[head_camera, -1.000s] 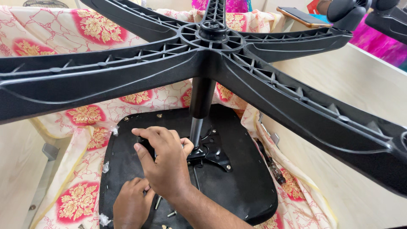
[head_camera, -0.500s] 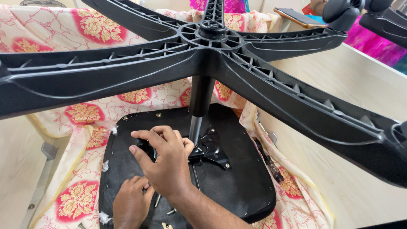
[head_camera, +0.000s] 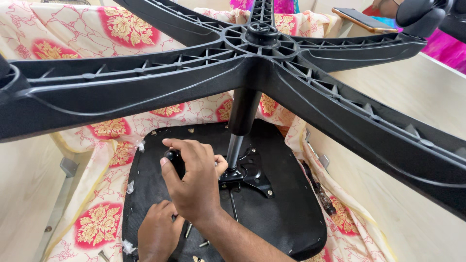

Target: The person uses a screwdriver to tighten screws on the underside of an office chair seat, securing the seat to the chair's base and gas lift. The person works on multiple screw locations around the central mounting plate.

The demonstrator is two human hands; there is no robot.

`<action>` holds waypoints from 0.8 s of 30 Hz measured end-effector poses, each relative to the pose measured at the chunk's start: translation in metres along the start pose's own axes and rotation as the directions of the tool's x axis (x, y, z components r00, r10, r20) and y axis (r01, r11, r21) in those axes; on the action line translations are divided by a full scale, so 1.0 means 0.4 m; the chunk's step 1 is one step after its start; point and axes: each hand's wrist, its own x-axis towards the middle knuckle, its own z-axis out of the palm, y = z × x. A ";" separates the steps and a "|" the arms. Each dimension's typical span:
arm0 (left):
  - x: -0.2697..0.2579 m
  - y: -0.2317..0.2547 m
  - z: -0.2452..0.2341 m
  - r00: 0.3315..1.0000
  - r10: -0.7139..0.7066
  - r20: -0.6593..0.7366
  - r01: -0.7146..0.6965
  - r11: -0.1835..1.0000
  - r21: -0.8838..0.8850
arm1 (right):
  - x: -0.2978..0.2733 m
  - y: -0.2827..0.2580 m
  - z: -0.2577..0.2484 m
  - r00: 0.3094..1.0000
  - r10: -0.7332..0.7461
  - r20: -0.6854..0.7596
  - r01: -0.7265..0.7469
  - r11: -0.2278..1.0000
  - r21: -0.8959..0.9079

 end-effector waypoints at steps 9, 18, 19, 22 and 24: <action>0.006 0.009 -0.001 0.999 -0.039 0.031 0.037 0.998 0.052 | 0.014 -0.005 -0.003 1.000 0.008 0.024 -0.007 1.000 -0.023; 0.008 0.023 -0.010 0.993 -0.086 0.079 0.081 0.994 0.071 | 0.027 0.001 -0.022 0.998 -0.054 -0.011 0.055 0.987 0.152; 0.008 0.024 -0.010 0.994 -0.080 0.075 0.075 0.995 0.066 | 0.026 0.002 -0.024 0.999 -0.048 -0.009 0.049 0.986 0.162; 0.009 0.025 -0.011 0.994 -0.080 0.076 0.076 0.995 0.059 | 0.026 0.006 -0.030 0.999 -0.037 -0.001 0.037 0.983 0.177; 0.008 0.025 -0.010 0.990 -0.104 0.099 0.098 0.993 0.066 | 0.025 0.007 -0.034 0.999 -0.034 0.006 0.033 0.986 0.165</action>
